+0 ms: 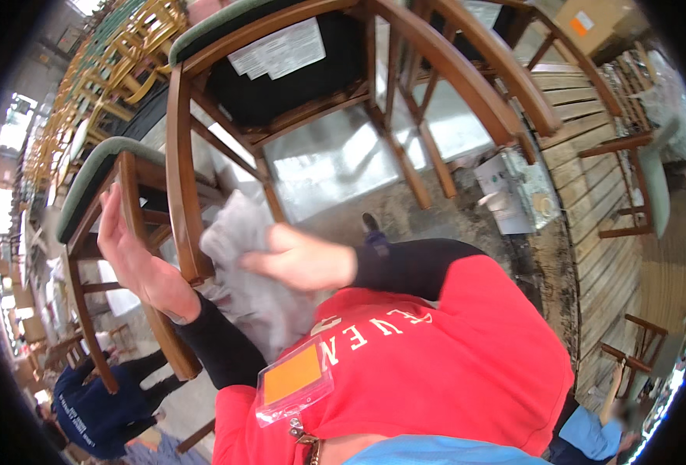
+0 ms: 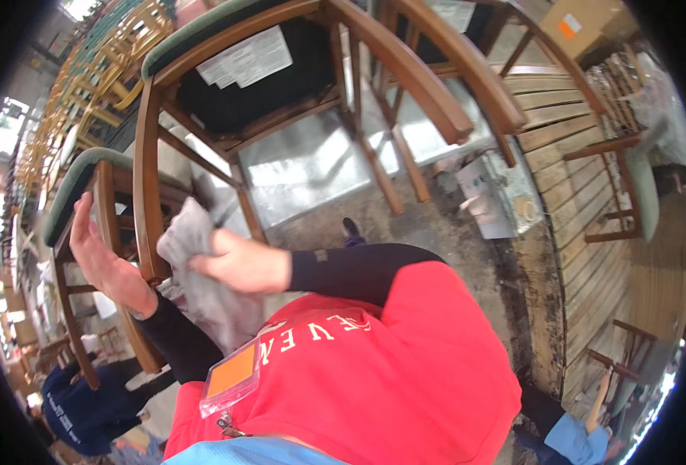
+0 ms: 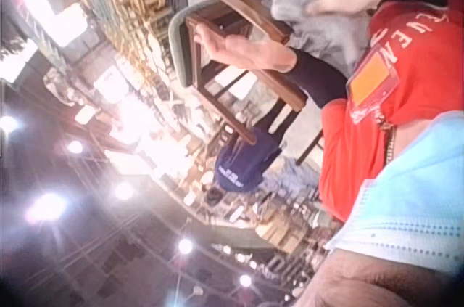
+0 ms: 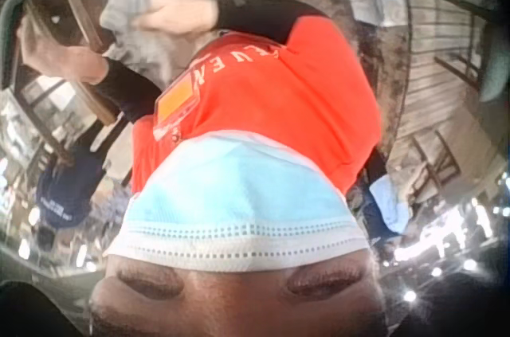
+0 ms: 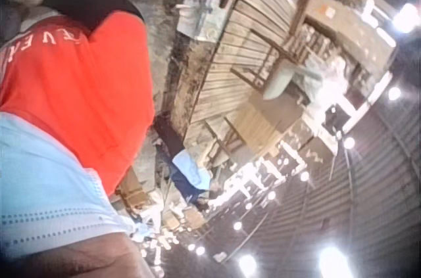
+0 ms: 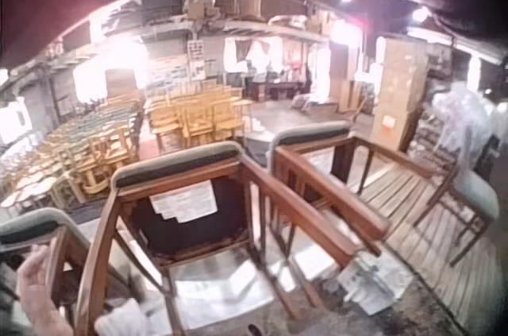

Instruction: The person wipes the underside and legs of a wooden chair with a gray cloth. They repeatedly lift the chair, wipe its frame, and set it back down, continuing the same wiping motion across multiple cycles.

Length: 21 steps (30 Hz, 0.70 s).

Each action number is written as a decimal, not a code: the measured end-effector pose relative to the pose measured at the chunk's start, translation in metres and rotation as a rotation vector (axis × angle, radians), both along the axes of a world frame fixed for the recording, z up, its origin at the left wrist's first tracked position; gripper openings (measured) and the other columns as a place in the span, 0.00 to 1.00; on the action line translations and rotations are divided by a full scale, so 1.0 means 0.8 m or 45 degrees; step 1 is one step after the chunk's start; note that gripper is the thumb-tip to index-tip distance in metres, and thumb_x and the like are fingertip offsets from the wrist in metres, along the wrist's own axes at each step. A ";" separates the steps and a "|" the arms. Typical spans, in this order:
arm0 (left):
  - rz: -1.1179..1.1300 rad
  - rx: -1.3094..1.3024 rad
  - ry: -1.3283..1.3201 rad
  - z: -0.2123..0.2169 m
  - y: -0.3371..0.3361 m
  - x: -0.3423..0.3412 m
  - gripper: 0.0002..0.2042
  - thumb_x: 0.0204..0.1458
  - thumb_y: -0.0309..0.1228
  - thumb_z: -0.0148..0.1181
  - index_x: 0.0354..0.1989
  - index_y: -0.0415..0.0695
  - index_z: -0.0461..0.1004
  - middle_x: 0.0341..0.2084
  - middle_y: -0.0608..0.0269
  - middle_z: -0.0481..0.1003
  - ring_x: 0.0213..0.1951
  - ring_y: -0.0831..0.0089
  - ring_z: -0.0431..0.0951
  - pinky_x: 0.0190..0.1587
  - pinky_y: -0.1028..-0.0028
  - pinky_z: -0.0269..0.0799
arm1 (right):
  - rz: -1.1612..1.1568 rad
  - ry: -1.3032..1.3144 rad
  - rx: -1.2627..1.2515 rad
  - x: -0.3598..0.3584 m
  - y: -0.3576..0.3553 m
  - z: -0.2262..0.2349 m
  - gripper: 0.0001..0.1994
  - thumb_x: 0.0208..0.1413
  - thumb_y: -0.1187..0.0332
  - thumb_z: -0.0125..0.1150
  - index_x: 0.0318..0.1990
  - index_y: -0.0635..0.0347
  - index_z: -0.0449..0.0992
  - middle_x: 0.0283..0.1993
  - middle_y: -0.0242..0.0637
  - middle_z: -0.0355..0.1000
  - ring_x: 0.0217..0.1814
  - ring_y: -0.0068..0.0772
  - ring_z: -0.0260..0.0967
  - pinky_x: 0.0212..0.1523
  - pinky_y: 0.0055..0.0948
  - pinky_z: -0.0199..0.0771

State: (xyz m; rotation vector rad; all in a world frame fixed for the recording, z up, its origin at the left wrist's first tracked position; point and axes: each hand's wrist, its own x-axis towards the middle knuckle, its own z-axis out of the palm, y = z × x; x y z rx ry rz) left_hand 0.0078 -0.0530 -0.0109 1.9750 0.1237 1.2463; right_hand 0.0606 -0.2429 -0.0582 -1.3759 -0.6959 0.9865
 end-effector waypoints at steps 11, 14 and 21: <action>-0.811 0.171 0.697 0.017 0.025 -0.001 0.13 0.47 0.30 0.58 0.42 0.41 0.79 0.11 0.72 0.67 0.27 0.76 0.77 0.73 0.53 0.47 | -0.488 -1.986 -1.547 0.113 -0.251 0.090 0.30 0.55 0.59 0.64 0.67 0.40 0.65 0.61 0.64 0.61 0.53 0.66 0.68 0.48 0.50 0.75; -0.729 0.175 0.543 0.008 0.024 -0.001 0.07 0.45 0.28 0.60 0.32 0.42 0.80 0.09 0.72 0.64 0.16 0.77 0.66 0.71 0.53 0.52 | -0.303 -1.726 -1.480 0.186 -0.225 0.102 0.39 0.56 0.63 0.62 0.74 0.37 0.49 0.59 0.72 0.60 0.50 0.74 0.70 0.53 0.53 0.73; -0.649 0.104 0.526 0.001 0.023 0.000 0.02 0.43 0.27 0.61 0.22 0.44 0.77 0.09 0.71 0.66 0.16 0.74 0.68 0.68 0.53 0.56 | -0.499 -1.545 -1.471 0.464 -0.093 0.042 0.45 0.51 0.51 0.65 0.68 0.72 0.51 0.51 0.69 0.72 0.57 0.61 0.72 0.57 0.45 0.73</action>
